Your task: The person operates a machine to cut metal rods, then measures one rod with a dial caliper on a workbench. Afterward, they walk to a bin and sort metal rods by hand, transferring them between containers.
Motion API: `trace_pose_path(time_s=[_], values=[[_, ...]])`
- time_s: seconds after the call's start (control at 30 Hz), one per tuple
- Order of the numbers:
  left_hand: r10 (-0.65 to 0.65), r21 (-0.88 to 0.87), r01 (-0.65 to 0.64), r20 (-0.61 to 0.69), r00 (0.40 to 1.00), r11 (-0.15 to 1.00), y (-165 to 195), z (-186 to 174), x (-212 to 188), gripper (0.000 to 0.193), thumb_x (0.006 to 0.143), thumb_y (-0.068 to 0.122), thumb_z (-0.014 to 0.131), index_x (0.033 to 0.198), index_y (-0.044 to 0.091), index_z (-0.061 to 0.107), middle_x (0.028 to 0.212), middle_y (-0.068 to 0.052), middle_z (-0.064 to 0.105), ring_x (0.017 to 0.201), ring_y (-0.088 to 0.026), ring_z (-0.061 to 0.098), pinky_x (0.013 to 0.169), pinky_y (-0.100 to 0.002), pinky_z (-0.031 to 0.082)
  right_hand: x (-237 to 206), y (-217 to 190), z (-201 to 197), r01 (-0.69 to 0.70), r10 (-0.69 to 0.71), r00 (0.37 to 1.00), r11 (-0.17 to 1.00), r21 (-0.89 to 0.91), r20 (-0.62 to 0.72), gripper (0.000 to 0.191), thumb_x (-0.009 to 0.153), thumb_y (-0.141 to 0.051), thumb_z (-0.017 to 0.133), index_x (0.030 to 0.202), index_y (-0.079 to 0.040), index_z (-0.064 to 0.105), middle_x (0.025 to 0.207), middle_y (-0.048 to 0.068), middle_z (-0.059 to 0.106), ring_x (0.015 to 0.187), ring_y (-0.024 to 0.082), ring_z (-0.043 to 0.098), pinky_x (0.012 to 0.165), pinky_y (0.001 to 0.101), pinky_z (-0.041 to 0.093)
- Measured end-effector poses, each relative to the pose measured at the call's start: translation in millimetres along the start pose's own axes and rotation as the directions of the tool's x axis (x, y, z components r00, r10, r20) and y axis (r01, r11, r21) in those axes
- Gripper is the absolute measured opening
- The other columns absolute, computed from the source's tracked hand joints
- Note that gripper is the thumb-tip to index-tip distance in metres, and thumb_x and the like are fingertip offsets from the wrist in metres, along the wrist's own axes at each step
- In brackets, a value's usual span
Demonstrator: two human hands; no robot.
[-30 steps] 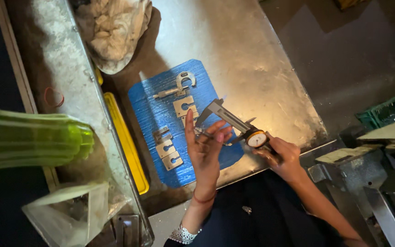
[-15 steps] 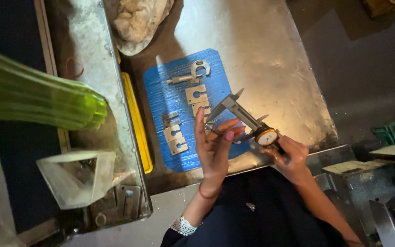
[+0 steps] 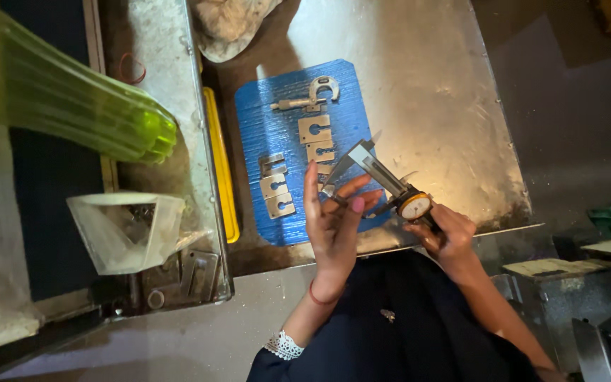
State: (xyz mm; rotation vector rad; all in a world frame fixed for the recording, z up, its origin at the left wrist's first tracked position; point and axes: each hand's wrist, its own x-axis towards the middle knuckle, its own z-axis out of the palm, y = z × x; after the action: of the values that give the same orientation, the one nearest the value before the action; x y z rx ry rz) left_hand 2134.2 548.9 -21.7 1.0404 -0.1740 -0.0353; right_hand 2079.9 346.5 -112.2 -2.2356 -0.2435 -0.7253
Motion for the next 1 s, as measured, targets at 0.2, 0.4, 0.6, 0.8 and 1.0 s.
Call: trace_pose_path(time_s=[0.2,0.4,0.6,0.8,1.0], values=[[0.018,-0.002,-0.018,-0.033,0.999,1.0,-4.0,-6.9,-6.7,0.067,0.109,-0.001,0.053,0.165,0.008,0.017,0.129,-0.025,0.066,0.111,-0.028,0.071,0.105,-0.046,0.06,2.3,-4.1,3.8,0.017,-0.017,1.0,1.0,-0.022,0.001,0.041,0.078,-0.024,0.089,0.1,0.005,0.07,0.084,0.016,0.071,0.07,0.028,0.071,0.062,0.0352,0.056],[-0.019,-0.006,0.019,-0.045,0.999,1.0,-4.6,-12.1,-9.0,0.06,0.111,0.002,0.05,0.163,0.009,0.021,0.128,-0.025,0.067,0.111,-0.028,0.071,0.105,-0.046,0.059,-0.5,-8.4,4.5,-0.007,0.007,0.999,1.0,-0.002,0.036,0.045,0.082,-0.022,0.087,0.111,0.006,0.068,0.087,0.016,0.072,0.07,0.025,0.071,0.062,0.0344,0.056],[-0.046,-0.03,0.045,-0.029,0.999,0.999,-3.2,-18.3,-7.0,0.056,0.11,0.004,0.05,0.16,0.009,0.024,0.127,-0.026,0.068,0.107,-0.032,0.073,0.099,-0.044,0.061,-1.5,-8.1,2.3,-0.024,0.028,0.997,0.997,-0.067,0.067,0.048,0.08,-0.021,0.088,0.114,0.007,0.067,0.08,0.015,0.067,0.065,0.029,0.067,0.059,0.0378,0.053],[-0.039,-0.071,0.042,0.047,0.998,0.997,-3.5,-28.3,-3.2,0.056,0.111,0.003,0.049,0.159,0.01,0.024,0.127,-0.027,0.068,0.107,-0.035,0.074,0.096,-0.045,0.063,-1.1,-9.6,-0.3,0.0,0.004,0.995,0.999,-0.036,0.101,0.046,0.083,-0.016,0.085,0.117,0.006,0.065,0.089,0.018,0.069,0.073,0.032,0.071,0.063,0.0379,0.055],[0.008,-0.12,0.009,0.143,0.99,0.993,-4.4,-36.5,-1.4,0.057,0.111,-0.004,0.046,0.161,0.012,0.024,0.129,-0.029,0.067,0.11,-0.038,0.074,0.1,-0.048,0.062,3.0,-9.7,-2.6,0.007,-0.009,0.993,1.0,0.018,0.116,0.043,0.084,-0.011,0.084,0.119,0.006,0.065,0.093,0.018,0.071,0.078,0.031,0.074,0.068,0.0376,0.058]])
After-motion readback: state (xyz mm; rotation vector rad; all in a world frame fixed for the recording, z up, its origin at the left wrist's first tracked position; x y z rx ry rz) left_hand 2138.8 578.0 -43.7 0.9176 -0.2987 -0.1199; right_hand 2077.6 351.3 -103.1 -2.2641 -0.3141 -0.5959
